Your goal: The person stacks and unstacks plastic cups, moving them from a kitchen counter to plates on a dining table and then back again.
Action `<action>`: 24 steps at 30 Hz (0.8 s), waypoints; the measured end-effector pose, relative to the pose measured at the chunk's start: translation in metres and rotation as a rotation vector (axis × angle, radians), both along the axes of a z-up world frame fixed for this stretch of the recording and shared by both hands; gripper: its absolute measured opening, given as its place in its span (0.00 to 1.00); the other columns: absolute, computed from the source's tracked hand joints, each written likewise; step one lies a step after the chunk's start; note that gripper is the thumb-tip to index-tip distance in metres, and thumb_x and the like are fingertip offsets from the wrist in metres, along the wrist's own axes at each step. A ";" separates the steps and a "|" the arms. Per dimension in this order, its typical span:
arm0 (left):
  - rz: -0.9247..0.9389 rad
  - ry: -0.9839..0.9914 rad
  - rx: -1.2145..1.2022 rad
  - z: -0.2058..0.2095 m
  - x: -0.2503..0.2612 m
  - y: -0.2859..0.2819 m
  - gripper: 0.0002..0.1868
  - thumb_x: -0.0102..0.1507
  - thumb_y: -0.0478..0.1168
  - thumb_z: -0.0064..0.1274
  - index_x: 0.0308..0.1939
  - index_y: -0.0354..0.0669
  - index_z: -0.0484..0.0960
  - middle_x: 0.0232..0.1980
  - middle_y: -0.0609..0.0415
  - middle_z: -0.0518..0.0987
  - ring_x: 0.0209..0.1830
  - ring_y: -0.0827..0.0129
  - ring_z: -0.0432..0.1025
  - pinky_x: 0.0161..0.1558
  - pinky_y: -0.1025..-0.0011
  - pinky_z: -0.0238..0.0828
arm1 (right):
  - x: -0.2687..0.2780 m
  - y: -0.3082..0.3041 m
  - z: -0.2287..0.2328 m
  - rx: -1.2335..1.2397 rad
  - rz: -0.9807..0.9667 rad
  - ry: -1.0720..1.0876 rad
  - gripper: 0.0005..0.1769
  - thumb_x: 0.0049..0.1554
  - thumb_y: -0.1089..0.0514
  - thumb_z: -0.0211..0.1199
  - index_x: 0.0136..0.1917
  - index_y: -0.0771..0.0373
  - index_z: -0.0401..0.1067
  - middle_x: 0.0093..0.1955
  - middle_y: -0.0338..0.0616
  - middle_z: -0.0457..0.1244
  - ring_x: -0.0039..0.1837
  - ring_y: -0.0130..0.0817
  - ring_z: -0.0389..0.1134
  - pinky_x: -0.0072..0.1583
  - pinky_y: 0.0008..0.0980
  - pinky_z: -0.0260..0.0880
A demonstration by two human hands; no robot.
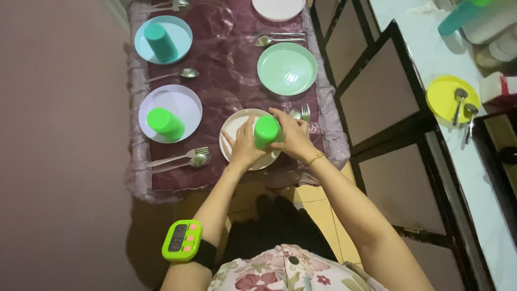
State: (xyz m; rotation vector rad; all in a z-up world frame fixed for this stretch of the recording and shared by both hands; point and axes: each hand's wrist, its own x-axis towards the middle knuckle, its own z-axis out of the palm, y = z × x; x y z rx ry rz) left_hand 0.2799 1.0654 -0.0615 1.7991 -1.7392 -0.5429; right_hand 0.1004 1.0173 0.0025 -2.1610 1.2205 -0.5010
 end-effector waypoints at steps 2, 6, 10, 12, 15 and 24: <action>-0.027 -0.042 0.013 0.004 0.002 -0.002 0.68 0.44 0.60 0.75 0.78 0.49 0.48 0.72 0.49 0.64 0.77 0.57 0.55 0.69 0.24 0.09 | -0.002 0.002 0.001 -0.042 0.006 -0.008 0.61 0.37 0.53 0.82 0.77 0.51 0.51 0.75 0.46 0.58 0.75 0.42 0.57 0.72 0.54 0.40; -0.084 -0.066 -0.086 0.021 0.003 0.000 0.68 0.44 0.55 0.75 0.79 0.50 0.48 0.74 0.53 0.64 0.77 0.58 0.56 0.69 0.23 0.10 | -0.002 0.001 0.002 -0.057 0.005 -0.017 0.59 0.39 0.50 0.81 0.77 0.51 0.52 0.71 0.44 0.60 0.74 0.40 0.59 0.71 0.54 0.41; -0.110 -0.124 -0.087 0.037 0.000 0.000 0.67 0.42 0.53 0.76 0.78 0.54 0.50 0.75 0.52 0.62 0.79 0.58 0.53 0.69 0.23 0.10 | -0.004 0.006 0.002 0.040 -0.002 0.013 0.51 0.44 0.46 0.78 0.75 0.48 0.57 0.67 0.39 0.65 0.70 0.34 0.64 0.73 0.49 0.43; -0.131 -0.144 -0.076 0.045 -0.002 -0.001 0.68 0.41 0.53 0.76 0.78 0.53 0.50 0.75 0.51 0.61 0.80 0.56 0.50 0.68 0.23 0.09 | -0.009 0.004 0.004 0.023 0.009 -0.024 0.50 0.45 0.47 0.77 0.76 0.49 0.57 0.66 0.39 0.65 0.70 0.34 0.64 0.73 0.49 0.43; -0.168 -0.225 -0.161 0.054 -0.012 -0.005 0.66 0.43 0.53 0.75 0.78 0.51 0.50 0.78 0.45 0.56 0.82 0.48 0.43 0.66 0.22 0.08 | -0.024 0.002 0.004 -0.061 0.015 -0.062 0.51 0.45 0.47 0.77 0.77 0.49 0.56 0.67 0.41 0.64 0.72 0.36 0.62 0.72 0.48 0.44; -0.265 -0.350 -0.356 0.076 -0.092 -0.044 0.58 0.47 0.51 0.71 0.77 0.52 0.58 0.81 0.43 0.50 0.84 0.44 0.37 0.72 0.26 0.13 | -0.106 -0.025 0.014 -0.173 -0.046 -0.139 0.49 0.48 0.46 0.75 0.78 0.51 0.56 0.71 0.42 0.62 0.74 0.39 0.60 0.73 0.48 0.44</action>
